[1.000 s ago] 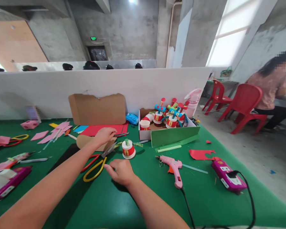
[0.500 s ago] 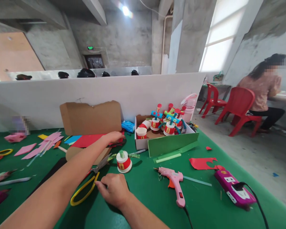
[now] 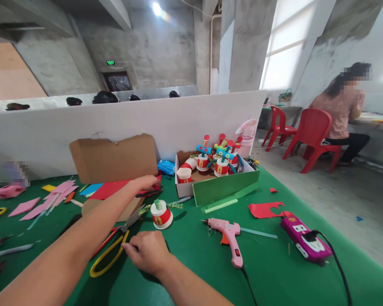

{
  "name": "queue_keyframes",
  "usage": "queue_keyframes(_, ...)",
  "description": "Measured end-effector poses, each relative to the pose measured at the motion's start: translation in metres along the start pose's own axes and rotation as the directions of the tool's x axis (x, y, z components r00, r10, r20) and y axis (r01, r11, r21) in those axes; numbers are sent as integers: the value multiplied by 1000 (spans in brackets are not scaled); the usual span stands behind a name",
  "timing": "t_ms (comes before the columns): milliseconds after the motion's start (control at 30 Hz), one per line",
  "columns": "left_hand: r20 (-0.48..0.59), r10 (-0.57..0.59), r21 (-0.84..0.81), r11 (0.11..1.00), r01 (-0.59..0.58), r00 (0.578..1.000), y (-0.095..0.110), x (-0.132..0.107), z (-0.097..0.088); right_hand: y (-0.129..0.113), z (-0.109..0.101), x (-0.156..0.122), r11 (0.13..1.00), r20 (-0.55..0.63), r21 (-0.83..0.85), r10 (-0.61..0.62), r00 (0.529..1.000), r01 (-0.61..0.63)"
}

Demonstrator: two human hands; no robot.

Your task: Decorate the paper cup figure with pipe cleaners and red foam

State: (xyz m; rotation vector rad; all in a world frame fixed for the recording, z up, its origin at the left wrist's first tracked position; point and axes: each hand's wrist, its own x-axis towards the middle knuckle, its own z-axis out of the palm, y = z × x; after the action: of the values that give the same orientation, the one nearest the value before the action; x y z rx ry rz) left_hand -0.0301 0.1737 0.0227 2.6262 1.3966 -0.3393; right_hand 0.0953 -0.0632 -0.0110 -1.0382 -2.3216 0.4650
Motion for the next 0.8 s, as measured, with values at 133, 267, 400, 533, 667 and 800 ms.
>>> queue_keyframes(133,40,2,60,998,-4,999,-4,-4,1,-1,-2,0,1000,28,4,3,1000,-3)
queue_keyframes(267,46,7,93,996,-11,999,-4,-7,2,-1,-3,1,1000,53,11,22,998,-23)
queue_keyframes(400,35,-6,129,992,1,999,1,-8,5,-1,-3,2,1000,66,10,27,997,-28)
queue_keyframes(533,3,-32,150,988,31,999,6,-9,7,-1,-3,2,1000,69,7,29,997,-29)
queue_keyframes(667,49,-48,148,988,41,998,8,-11,0,-1,-3,2,1000,70,10,28,997,-29)
queue_keyframes(800,96,-28,143,990,15,995,8,-16,-7,-2,-3,2,999,75,22,34,997,-36)
